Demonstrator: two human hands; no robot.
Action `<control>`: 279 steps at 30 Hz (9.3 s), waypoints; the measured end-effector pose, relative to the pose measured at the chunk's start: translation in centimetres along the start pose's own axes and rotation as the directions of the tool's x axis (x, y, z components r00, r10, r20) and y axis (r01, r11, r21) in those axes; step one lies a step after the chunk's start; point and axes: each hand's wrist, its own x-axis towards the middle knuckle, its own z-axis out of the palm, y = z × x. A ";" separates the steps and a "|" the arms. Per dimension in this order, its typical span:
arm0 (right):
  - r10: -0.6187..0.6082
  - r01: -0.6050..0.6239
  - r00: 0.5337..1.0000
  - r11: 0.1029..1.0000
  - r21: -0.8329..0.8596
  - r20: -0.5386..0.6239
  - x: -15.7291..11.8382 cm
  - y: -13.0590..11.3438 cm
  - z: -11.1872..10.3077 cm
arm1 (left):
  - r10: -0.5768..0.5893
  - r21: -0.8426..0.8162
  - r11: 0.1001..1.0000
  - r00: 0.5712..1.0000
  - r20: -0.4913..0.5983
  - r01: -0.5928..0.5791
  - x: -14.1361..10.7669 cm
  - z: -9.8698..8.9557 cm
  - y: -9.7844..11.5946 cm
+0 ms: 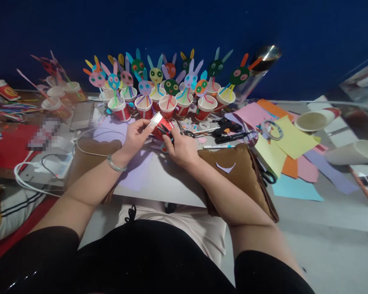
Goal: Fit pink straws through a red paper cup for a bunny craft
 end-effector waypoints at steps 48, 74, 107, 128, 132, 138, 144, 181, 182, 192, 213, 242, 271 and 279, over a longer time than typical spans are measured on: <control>-0.114 0.104 0.993 0.979 -0.173 -0.044 0.1 0.4 -1.1 | 0.045 0.068 0.997 0.998 0.033 -0.047 -0.7 0.5 1.3; -0.111 0.104 0.992 0.988 -0.118 -0.053 0.3 1.2 -1.1 | -0.171 -0.103 0.976 0.969 0.176 0.191 0.8 -0.7 0.6; -0.078 0.064 0.977 0.995 -0.076 -0.197 2.0 8.7 -2.8 | -0.423 -0.160 0.862 0.856 0.299 0.482 0.8 -0.5 1.9; 0.288 -0.171 0.921 0.904 -0.393 0.263 -6.2 8.4 -3.4 | -0.419 -0.264 0.803 0.821 0.387 0.535 0.8 -0.5 1.0; 0.287 -0.184 0.929 0.906 -0.382 0.234 -6.2 8.2 -3.2 | -0.425 -0.241 0.805 0.810 0.403 0.542 0.6 -0.3 1.0; 0.227 -0.163 0.951 0.945 -0.283 0.209 -3.9 8.4 -2.5 | -0.456 -0.213 0.807 0.811 0.367 0.551 0.4 0.0 1.7; 0.186 -0.144 0.957 0.970 -0.195 0.224 -1.4 7.4 -1.4 | -0.494 -0.226 0.780 0.796 0.349 0.583 0.2 0.1 1.9; -0.235 0.237 0.972 0.967 0.090 -0.031 1.5 3.1 -0.8 | -0.341 -0.116 0.926 0.928 0.150 0.359 0.9 -1.0 2.1; -0.234 0.236 0.972 0.968 0.086 -0.032 1.5 3.1 -0.8 | -0.326 -0.095 0.935 0.933 0.152 0.342 0.9 -1.1 2.1; -0.253 0.251 0.966 0.967 -0.035 -0.046 1.3 2.8 -0.7 | -0.255 -0.047 0.963 0.949 0.184 0.267 0.8 -0.9 2.2; -0.427 0.420 0.900 0.903 -0.095 -0.085 1.4 3.3 -0.7 | -0.405 -0.225 0.848 0.860 0.310 0.480 1.3 -1.4 1.6; -0.520 0.520 0.851 0.854 -0.014 -0.077 1.4 4.0 -1.0 | -0.451 -0.246 0.750 0.747 0.489 0.614 1.3 -1.8 2.2; -0.486 0.489 0.867 0.785 0.380 -0.112 1.2 3.2 -1.5 | -0.467 -0.197 0.703 0.652 0.597 0.683 1.6 -1.9 2.7; -0.073 0.100 0.995 0.516 0.851 -0.072 1.8 3.0 -1.6 | -0.456 -0.218 0.745 0.721 0.522 0.630 1.4 -1.7 1.8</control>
